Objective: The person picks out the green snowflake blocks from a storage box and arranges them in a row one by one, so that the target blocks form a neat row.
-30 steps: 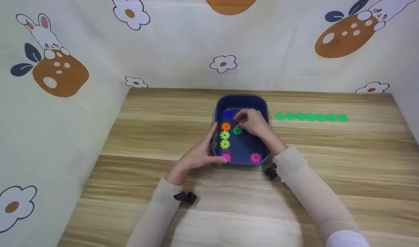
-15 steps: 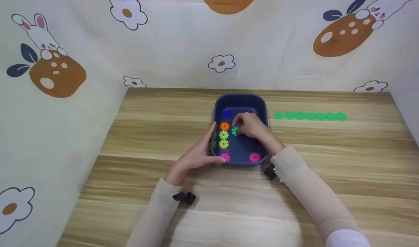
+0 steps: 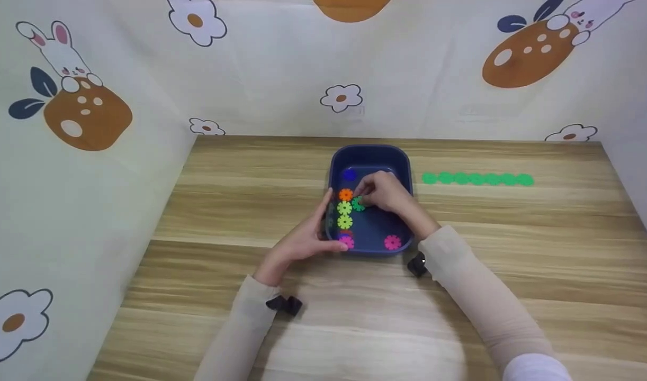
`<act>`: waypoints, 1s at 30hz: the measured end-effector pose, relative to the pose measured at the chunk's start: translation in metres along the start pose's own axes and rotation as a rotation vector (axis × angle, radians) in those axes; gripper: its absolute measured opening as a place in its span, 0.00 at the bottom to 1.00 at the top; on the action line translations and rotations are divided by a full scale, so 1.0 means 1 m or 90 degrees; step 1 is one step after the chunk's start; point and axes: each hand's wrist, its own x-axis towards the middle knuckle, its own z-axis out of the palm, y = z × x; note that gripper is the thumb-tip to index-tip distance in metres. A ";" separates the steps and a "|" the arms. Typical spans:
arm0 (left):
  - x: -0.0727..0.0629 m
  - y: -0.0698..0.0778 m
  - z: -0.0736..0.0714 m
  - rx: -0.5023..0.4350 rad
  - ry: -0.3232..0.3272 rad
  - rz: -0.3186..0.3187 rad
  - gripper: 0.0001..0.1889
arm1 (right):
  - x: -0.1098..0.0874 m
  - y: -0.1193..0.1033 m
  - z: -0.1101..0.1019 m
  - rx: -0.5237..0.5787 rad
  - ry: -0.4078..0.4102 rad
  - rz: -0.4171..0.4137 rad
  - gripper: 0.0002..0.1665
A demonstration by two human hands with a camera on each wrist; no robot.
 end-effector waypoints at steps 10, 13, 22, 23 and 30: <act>0.000 -0.002 0.000 0.019 0.005 0.003 0.64 | -0.001 -0.002 -0.001 0.025 0.016 -0.016 0.06; 0.000 -0.003 0.000 0.023 0.003 0.006 0.64 | -0.002 -0.003 -0.001 0.031 0.028 -0.030 0.07; 0.000 -0.002 0.000 0.022 0.002 0.014 0.64 | -0.007 -0.010 -0.011 0.051 0.053 -0.034 0.07; 0.000 -0.002 0.000 0.022 0.003 0.011 0.65 | -0.007 -0.010 -0.012 0.052 0.056 -0.033 0.07; 0.000 -0.001 0.001 0.031 0.011 -0.010 0.64 | -0.011 -0.013 -0.024 0.091 0.068 -0.033 0.07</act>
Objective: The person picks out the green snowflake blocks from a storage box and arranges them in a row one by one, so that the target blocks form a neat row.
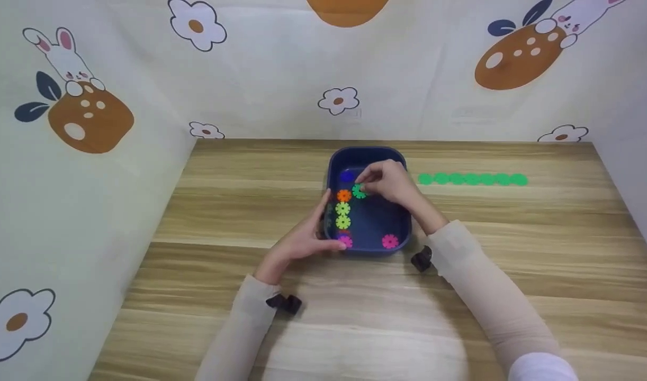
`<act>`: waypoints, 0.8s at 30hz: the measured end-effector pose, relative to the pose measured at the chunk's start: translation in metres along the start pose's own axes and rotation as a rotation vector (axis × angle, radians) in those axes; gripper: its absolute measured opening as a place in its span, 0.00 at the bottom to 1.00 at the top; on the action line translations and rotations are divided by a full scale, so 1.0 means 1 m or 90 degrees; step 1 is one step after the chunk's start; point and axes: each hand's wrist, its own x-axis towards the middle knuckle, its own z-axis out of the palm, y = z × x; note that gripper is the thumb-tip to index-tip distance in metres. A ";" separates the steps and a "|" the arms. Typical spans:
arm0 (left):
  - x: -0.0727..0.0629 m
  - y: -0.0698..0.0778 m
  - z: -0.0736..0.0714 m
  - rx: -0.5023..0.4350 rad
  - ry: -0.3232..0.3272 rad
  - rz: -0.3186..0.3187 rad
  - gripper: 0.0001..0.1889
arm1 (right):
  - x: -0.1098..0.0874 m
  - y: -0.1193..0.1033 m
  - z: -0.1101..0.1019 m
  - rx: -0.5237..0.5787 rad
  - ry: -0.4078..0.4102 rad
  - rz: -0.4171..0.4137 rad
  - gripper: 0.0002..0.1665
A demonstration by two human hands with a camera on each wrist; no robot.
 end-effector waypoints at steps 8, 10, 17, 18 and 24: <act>0.000 -0.002 0.000 -0.026 -0.009 0.001 0.63 | -0.005 -0.006 -0.016 0.029 0.019 0.005 0.08; 0.000 -0.002 0.000 -0.035 -0.012 0.001 0.63 | -0.006 -0.008 -0.020 0.035 0.024 0.009 0.08; 0.002 -0.001 -0.001 -0.026 -0.013 0.018 0.63 | -0.008 -0.011 -0.033 0.044 0.041 0.013 0.09; 0.001 -0.001 -0.001 -0.027 -0.013 0.019 0.63 | -0.008 -0.011 -0.035 0.045 0.044 0.012 0.09; 0.000 -0.001 0.000 -0.031 -0.010 0.017 0.63 | -0.010 -0.010 -0.045 0.060 0.055 0.021 0.10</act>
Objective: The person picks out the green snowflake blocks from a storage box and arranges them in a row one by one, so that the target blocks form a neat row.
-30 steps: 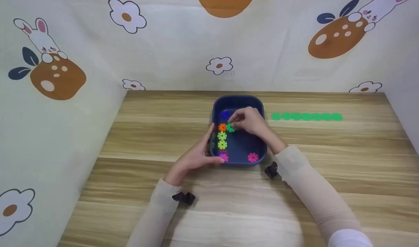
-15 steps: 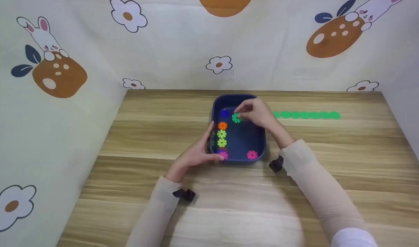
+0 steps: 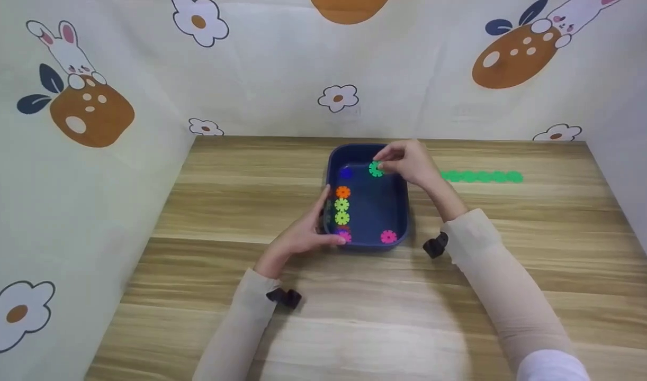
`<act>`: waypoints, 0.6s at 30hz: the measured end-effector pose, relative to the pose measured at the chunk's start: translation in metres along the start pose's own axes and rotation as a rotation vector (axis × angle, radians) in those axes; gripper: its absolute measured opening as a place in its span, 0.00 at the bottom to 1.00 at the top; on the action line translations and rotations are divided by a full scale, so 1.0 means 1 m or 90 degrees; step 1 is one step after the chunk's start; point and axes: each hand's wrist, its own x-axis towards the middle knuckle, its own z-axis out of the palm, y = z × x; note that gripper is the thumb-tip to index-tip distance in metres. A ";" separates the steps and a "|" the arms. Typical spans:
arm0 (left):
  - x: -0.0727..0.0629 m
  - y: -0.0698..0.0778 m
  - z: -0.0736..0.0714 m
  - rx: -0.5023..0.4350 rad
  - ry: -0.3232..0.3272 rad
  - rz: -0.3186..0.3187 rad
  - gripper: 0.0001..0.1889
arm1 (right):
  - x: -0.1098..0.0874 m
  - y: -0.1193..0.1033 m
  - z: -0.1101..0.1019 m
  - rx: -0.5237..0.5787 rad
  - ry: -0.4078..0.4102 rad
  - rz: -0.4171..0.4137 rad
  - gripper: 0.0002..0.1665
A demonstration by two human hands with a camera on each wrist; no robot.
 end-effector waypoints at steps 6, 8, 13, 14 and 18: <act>-0.001 0.000 0.000 0.017 0.008 -0.009 0.64 | 0.000 0.001 -0.011 -0.012 0.015 0.009 0.09; -0.001 0.001 0.000 0.024 0.011 -0.010 0.64 | -0.001 0.002 -0.015 -0.008 0.020 0.009 0.10; -0.001 0.001 0.000 0.035 0.016 -0.015 0.65 | -0.002 0.005 -0.025 -0.012 0.035 0.003 0.10; -0.001 0.000 0.000 0.035 0.016 -0.014 0.65 | -0.003 0.006 -0.027 -0.013 0.038 0.002 0.10; 0.000 -0.001 -0.001 0.025 0.011 0.001 0.65 | -0.005 0.008 -0.036 -0.008 0.055 0.002 0.10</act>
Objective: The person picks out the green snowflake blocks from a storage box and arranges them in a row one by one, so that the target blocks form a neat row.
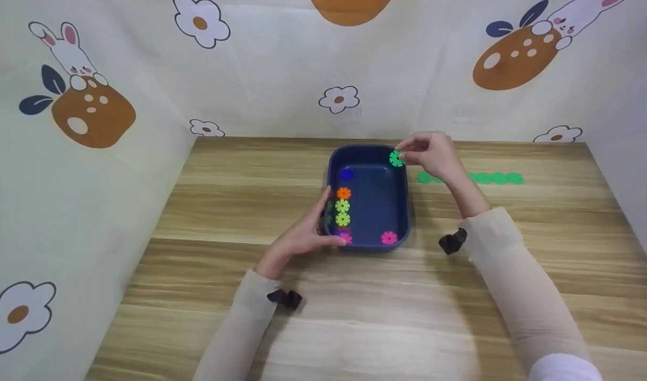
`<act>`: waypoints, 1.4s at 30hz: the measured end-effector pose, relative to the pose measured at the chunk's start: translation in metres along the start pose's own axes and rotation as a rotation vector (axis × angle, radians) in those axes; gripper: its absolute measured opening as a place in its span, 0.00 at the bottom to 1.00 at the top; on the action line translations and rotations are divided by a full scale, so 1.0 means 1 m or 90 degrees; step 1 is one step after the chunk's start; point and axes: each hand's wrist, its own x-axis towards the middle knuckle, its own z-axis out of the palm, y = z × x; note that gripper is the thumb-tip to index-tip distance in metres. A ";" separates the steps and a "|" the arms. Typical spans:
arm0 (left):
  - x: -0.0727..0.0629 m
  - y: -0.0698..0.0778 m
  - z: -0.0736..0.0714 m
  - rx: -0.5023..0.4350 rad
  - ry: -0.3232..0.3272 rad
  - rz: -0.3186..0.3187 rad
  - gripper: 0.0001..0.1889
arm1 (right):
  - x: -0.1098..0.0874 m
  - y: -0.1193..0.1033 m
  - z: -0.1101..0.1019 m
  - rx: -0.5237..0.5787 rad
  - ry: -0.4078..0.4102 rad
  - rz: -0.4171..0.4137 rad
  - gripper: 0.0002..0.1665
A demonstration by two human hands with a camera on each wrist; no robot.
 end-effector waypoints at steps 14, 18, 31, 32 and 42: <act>0.000 0.001 0.000 0.006 -0.004 0.019 0.65 | -0.006 0.015 -0.042 0.039 0.063 0.012 0.12; 0.000 0.002 0.000 0.004 -0.004 0.014 0.65 | -0.010 0.022 -0.054 0.031 0.089 0.023 0.11; 0.000 -0.001 -0.001 -0.008 -0.005 0.014 0.66 | -0.022 0.049 -0.088 0.095 0.150 0.039 0.08; 0.000 -0.001 -0.001 -0.010 -0.007 0.015 0.66 | -0.023 0.052 -0.090 0.103 0.155 0.042 0.08; 0.000 -0.001 0.000 -0.014 -0.008 0.013 0.66 | -0.034 0.075 -0.114 0.135 0.206 0.072 0.08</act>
